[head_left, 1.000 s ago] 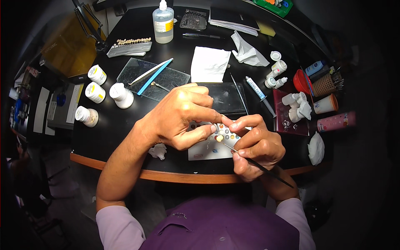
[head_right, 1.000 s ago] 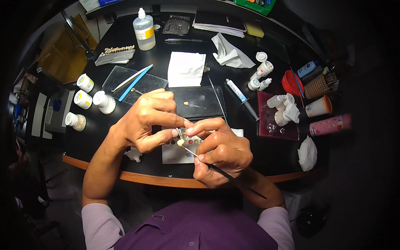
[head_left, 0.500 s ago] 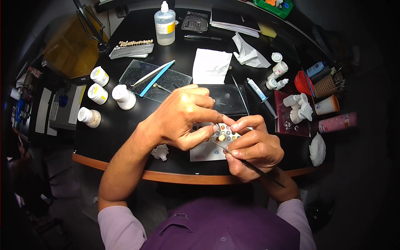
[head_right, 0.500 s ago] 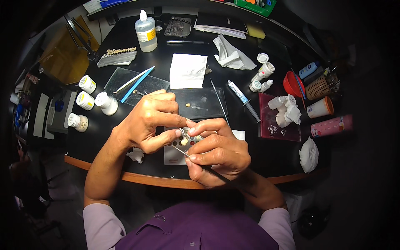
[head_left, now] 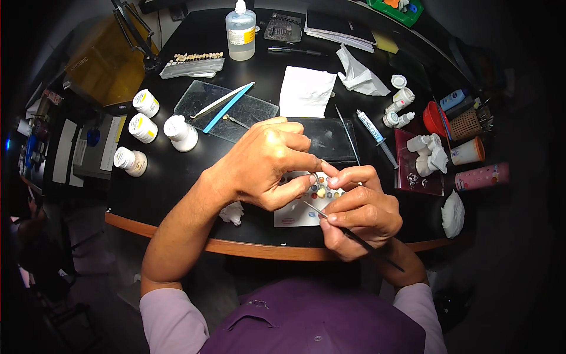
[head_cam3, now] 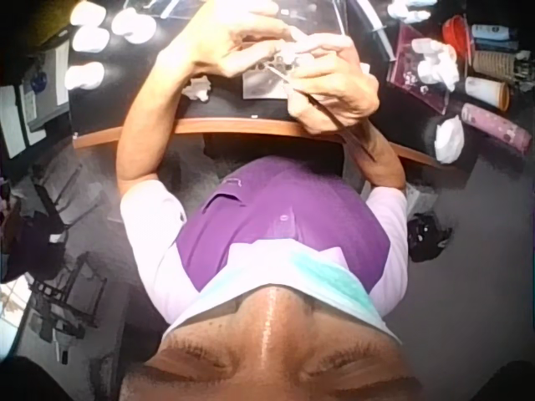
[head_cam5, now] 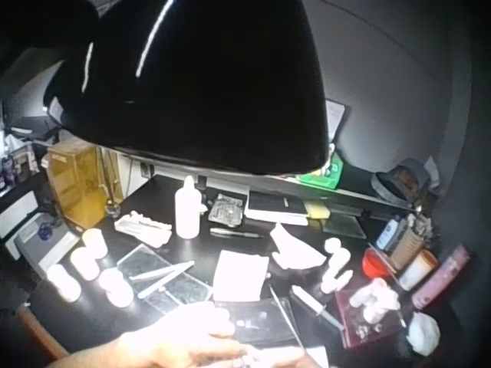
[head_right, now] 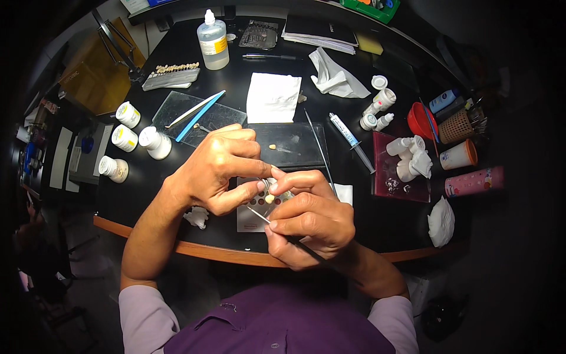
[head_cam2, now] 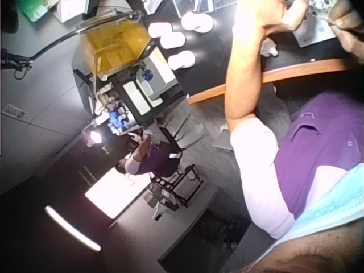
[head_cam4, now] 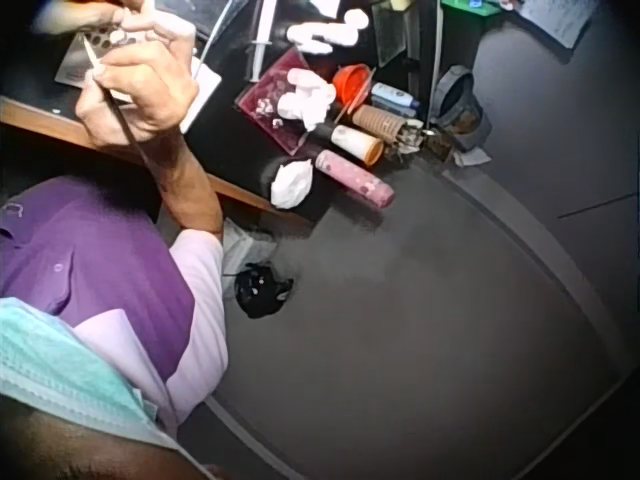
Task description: The person applies various colors of stain from a palette to a dental crown using a fine brush, repeatedly dipping the brush into a liquid and then the palette before painting the prosthetic tooth.
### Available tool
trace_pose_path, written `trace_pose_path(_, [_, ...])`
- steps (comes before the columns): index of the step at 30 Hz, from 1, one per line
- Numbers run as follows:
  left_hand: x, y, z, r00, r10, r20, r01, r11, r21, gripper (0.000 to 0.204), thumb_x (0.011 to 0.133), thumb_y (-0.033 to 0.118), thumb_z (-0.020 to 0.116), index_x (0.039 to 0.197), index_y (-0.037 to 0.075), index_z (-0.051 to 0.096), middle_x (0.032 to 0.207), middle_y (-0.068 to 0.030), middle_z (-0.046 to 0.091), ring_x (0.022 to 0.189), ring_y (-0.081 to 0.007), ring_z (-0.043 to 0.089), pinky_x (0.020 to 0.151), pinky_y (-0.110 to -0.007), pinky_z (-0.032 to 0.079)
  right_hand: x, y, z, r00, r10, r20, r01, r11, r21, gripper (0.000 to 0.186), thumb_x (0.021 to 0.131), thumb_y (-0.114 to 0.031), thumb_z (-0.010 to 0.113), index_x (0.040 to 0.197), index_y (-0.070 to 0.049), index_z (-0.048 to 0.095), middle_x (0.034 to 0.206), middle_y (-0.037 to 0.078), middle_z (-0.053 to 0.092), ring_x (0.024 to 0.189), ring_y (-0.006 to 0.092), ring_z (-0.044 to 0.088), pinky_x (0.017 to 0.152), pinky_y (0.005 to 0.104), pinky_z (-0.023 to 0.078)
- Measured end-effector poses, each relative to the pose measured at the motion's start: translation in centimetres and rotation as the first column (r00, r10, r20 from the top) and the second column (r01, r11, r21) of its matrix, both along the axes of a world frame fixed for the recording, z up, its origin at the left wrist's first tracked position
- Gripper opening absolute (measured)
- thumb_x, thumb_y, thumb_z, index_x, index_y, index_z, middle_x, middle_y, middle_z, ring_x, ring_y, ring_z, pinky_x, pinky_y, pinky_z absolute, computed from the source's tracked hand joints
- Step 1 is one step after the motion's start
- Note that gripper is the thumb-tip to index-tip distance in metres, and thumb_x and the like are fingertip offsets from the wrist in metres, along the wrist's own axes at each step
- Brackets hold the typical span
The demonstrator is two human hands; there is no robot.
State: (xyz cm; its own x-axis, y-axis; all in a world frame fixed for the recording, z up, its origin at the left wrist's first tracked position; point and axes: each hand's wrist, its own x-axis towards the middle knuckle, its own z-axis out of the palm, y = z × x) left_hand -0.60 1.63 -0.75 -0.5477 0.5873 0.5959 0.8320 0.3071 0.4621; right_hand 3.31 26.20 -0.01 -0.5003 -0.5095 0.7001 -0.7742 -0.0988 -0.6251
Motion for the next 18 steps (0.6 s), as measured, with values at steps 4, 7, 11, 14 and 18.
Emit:
trace_pose_path(4, [-0.08,-0.02,-0.23,0.999,-0.038,0.038,0.037,0.999,0.04,0.034,0.078,0.021,0.074,0.108,0.02,0.089,0.065,-0.0023,0.05,0.067,-0.0247,0.051,0.065,-0.04,0.044,-0.07,0.44,0.15,0.996,0.018,0.09,-0.013,0.998,-0.055,0.023,0.074,0.01,0.076,0.091,-0.005,0.069,0.085,0.008,0.072,0.111,0.0332,0.068,0.108,0.0561,0.06])
trace_pose_path(7, [-0.19,-0.11,-0.39,0.995,-0.086,0.042,0.083,0.995,0.055,0.039,0.077,0.023,0.075,0.112,0.012,0.088,0.067,-0.0018,0.053,0.067,-0.0228,0.048,0.065,-0.039,0.039,-0.27,0.79,0.05,0.997,0.018,0.079,-0.012,0.997,-0.077,0.023,0.074,0.01,0.073,0.086,-0.006,0.063,0.079,0.006,0.068,0.105,0.0334,0.07,0.097,0.0473,0.062])
trace_pose_path(11, [-0.24,-0.1,-0.57,0.989,-0.13,0.068,0.124,0.988,0.093,0.04,0.076,0.022,0.075,0.112,0.009,0.088,0.067,-0.0021,0.055,0.065,-0.0225,0.049,0.065,-0.039,0.04,-0.4,0.9,0.19,1.0,0.005,0.019,-0.004,0.997,-0.071,0.025,0.072,0.011,0.073,0.084,-0.007,0.06,0.075,0.005,0.067,0.101,0.0326,0.072,0.086,0.0397,0.061])
trace_pose_path(14, [-0.27,-0.1,-0.37,0.986,-0.15,0.075,0.141,0.984,0.109,0.041,0.075,0.021,0.075,0.111,0.007,0.088,0.066,-0.0026,0.055,0.065,-0.0224,0.049,0.064,-0.039,0.04,-0.27,0.84,0.29,1.0,0.001,0.002,-0.001,0.999,-0.054,0.027,0.071,0.012,0.074,0.085,-0.007,0.062,0.078,0.006,0.068,0.102,0.0327,0.071,0.086,0.0412,0.063])
trace_pose_path(18, [-0.32,-0.06,-0.75,0.983,-0.167,0.076,0.156,0.979,0.134,0.041,0.074,0.02,0.075,0.11,0.005,0.087,0.066,-0.0033,0.056,0.064,-0.0223,0.05,0.063,-0.039,0.04,-0.2,0.73,0.28,1.0,0.013,-0.015,-0.014,0.998,-0.053,0.028,0.071,0.013,0.076,0.086,-0.007,0.064,0.081,0.007,0.069,0.102,0.0328,0.071,0.087,0.043,0.064])
